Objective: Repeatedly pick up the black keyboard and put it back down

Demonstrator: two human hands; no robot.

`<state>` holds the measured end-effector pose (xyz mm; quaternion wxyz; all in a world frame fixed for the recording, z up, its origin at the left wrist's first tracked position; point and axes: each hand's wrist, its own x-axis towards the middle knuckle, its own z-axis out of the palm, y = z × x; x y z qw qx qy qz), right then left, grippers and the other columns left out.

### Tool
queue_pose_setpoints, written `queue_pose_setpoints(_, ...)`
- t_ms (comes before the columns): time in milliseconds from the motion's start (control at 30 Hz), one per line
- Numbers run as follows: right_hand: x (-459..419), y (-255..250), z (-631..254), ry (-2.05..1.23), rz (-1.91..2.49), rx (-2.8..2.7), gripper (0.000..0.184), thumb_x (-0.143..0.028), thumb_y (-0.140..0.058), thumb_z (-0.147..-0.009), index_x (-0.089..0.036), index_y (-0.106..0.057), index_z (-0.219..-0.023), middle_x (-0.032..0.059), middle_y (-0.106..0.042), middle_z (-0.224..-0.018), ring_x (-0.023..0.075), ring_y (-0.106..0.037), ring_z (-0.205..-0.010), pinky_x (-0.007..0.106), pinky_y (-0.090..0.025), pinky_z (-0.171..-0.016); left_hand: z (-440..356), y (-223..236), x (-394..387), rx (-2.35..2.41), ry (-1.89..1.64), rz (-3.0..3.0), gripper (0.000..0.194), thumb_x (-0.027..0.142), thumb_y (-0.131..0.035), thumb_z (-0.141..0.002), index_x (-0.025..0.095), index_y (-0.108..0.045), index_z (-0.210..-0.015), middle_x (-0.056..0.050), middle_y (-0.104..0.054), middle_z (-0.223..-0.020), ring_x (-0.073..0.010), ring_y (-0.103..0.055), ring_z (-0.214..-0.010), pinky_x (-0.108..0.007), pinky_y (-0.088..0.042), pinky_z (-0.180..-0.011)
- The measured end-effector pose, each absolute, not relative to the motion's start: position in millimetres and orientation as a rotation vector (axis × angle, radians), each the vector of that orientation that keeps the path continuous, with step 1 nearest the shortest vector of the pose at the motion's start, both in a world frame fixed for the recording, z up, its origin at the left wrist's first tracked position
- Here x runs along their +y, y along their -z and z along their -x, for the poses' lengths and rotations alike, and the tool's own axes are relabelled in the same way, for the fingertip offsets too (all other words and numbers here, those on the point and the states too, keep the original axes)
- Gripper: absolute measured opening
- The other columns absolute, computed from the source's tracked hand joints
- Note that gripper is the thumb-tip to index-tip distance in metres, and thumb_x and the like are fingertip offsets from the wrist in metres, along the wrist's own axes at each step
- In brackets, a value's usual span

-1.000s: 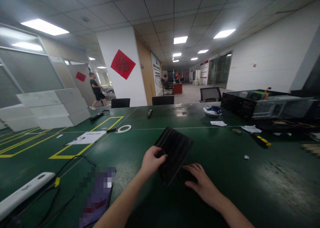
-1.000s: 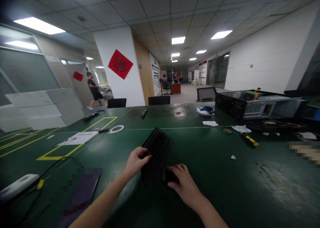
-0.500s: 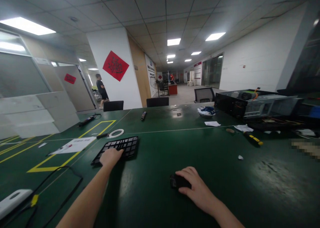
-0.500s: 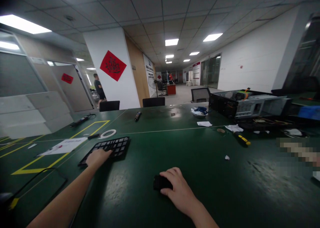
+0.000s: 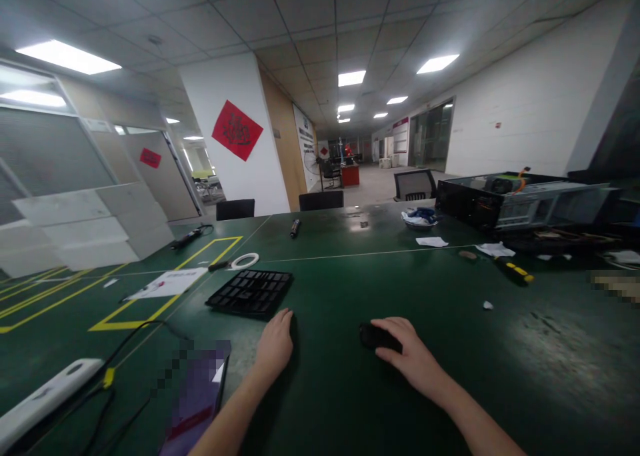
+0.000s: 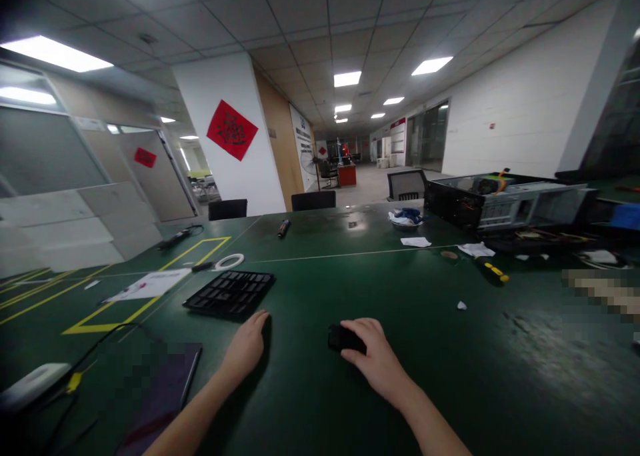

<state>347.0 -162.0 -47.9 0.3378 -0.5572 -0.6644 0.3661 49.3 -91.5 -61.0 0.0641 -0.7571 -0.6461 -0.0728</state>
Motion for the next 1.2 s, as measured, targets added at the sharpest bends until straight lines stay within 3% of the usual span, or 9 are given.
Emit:
queue_pose_setpoints(100,-154.2,48.0,-376.6,-0.513,1.659,-1.611,0.045,-0.039,-0.047,-0.074,-0.028,-0.045,-0.117,0.0043,-0.046,-0.122,0.0247,-0.033,-0.119,0.043,-0.031,-0.095,-50.2,62.8,-93.2,-1.948,0.261,2.26,0.043,0.004,-0.026,-0.08,0.007,-0.05,-0.116,-0.013,-0.048,-0.125,-0.0179,-0.043,-0.115,-0.03,-0.029,-0.098)
queue_pose_setpoints(200,-146.6,57.2,-414.4,-0.136,1.923,-1.457,0.049,-0.044,-0.041,-0.075,-0.021,-0.045,-0.118,0.0085,-0.052,-0.114,0.0297,-0.037,-0.112,0.047,-0.03,-0.094,-53.1,54.8,-96.9,-1.961,0.288,2.179,0.038,0.011,-0.029,-0.083,0.009,-0.05,-0.114,-0.015,-0.051,-0.118,-0.0209,-0.048,-0.106,-0.033,-0.034,-0.092)
queue_pose_setpoints(400,-136.7,96.6,-454.4,-0.104,2.279,-1.4,0.054,-0.048,-0.034,-0.075,-0.018,-0.043,-0.119,0.0134,-0.049,-0.117,0.0344,-0.042,-0.105,0.045,-0.038,-0.081,-56.5,46.1,-106.7,-1.99,0.196,2.032,0.03,0.025,-0.032,-0.085,0.01,-0.057,-0.092,-0.013,-0.055,-0.092,-0.025,-0.051,-0.088,-0.035,-0.038,-0.077)
queue_pose_setpoints(567,-138.0,95.5,-442.9,0.212,2.325,-1.417,0.064,-0.048,-0.043,-0.069,-0.017,-0.036,-0.125,0.0148,-0.042,-0.124,0.0381,-0.034,-0.114,0.05,-0.032,-0.089,-55.2,48.1,-102.7,-2.005,0.135,2.151,0.027,0.019,-0.029,-0.086,0.011,-0.055,-0.088,-0.012,-0.054,-0.091,-0.021,-0.052,-0.084,-0.031,-0.037,-0.074)
queue_pose_setpoints(733,-143.8,85.5,-435.6,0.291,2.34,-1.405,0.056,-0.042,-0.038,-0.072,-0.015,-0.04,-0.122,0.0143,-0.047,-0.122,0.0384,-0.033,-0.115,0.057,-0.028,-0.089,-53.0,52.0,-99.6,-2.075,0.262,2.217,0.023,0.017,-0.032,-0.085,0.012,-0.055,-0.084,-0.011,-0.055,-0.089,-0.0199,-0.053,-0.083,-0.031,-0.037,-0.075)
queue_pose_setpoints(867,-142.4,88.6,-440.5,0.129,2.315,-1.501,0.047,-0.037,-0.037,-0.075,-0.015,-0.047,-0.115,0.0128,-0.057,-0.11,0.0337,-0.045,-0.104,0.053,-0.031,-0.088,-53.0,51.1,-100.9,-2.245,0.931,2.235,0.011,0.021,-0.045,-0.078,0.015,-0.054,-0.074,-0.006,-0.055,-0.079,-0.0182,-0.053,-0.077,-0.031,-0.04,-0.072)
queue_pose_setpoints(1033,-140.4,79.0,-428.8,-0.149,2.015,-1.445,0.048,-0.038,-0.042,-0.074,-0.019,-0.045,-0.118,0.0097,-0.053,-0.114,0.0297,-0.04,-0.11,0.046,-0.035,-0.09,-41.9,22.5,-89.8,-2.699,2.498,1.622,0.014,0.01,-0.041,-0.071,0.014,-0.05,-0.061,-0.002,-0.051,-0.059,-0.0122,-0.052,-0.053,-0.024,-0.045,-0.052)
queue_pose_setpoints(1133,-144.5,66.5,-406.9,-0.44,1.785,-1.399,0.049,-0.039,-0.045,-0.073,-0.024,-0.043,-0.119,0.0078,-0.048,-0.119,0.0269,-0.036,-0.116,0.044,-0.037,-0.092,-22.5,-2.1,-70.9,-2.585,2.649,1.46,0.019,0.003,-0.036,-0.067,0.015,-0.047,-0.057,-0.002,-0.051,-0.057,-0.0106,-0.054,-0.053,-0.023,-0.047,-0.053)
queue_pose_setpoints(1200,-149.5,59.3,-390.0,-0.687,1.695,-1.378,0.05,-0.039,-0.047,-0.072,-0.028,-0.041,-0.12,0.0078,-0.04,-0.124,0.0255,-0.041,-0.113,0.044,-0.039,-0.09,-7.7,-14.0,-55.7,-2.466,2.675,1.344,0.017,0.005,-0.039,-0.066,0.015,-0.045,-0.055,-0.001,-0.049,-0.054,-0.0098,-0.051,-0.048,-0.023,-0.045,-0.05)
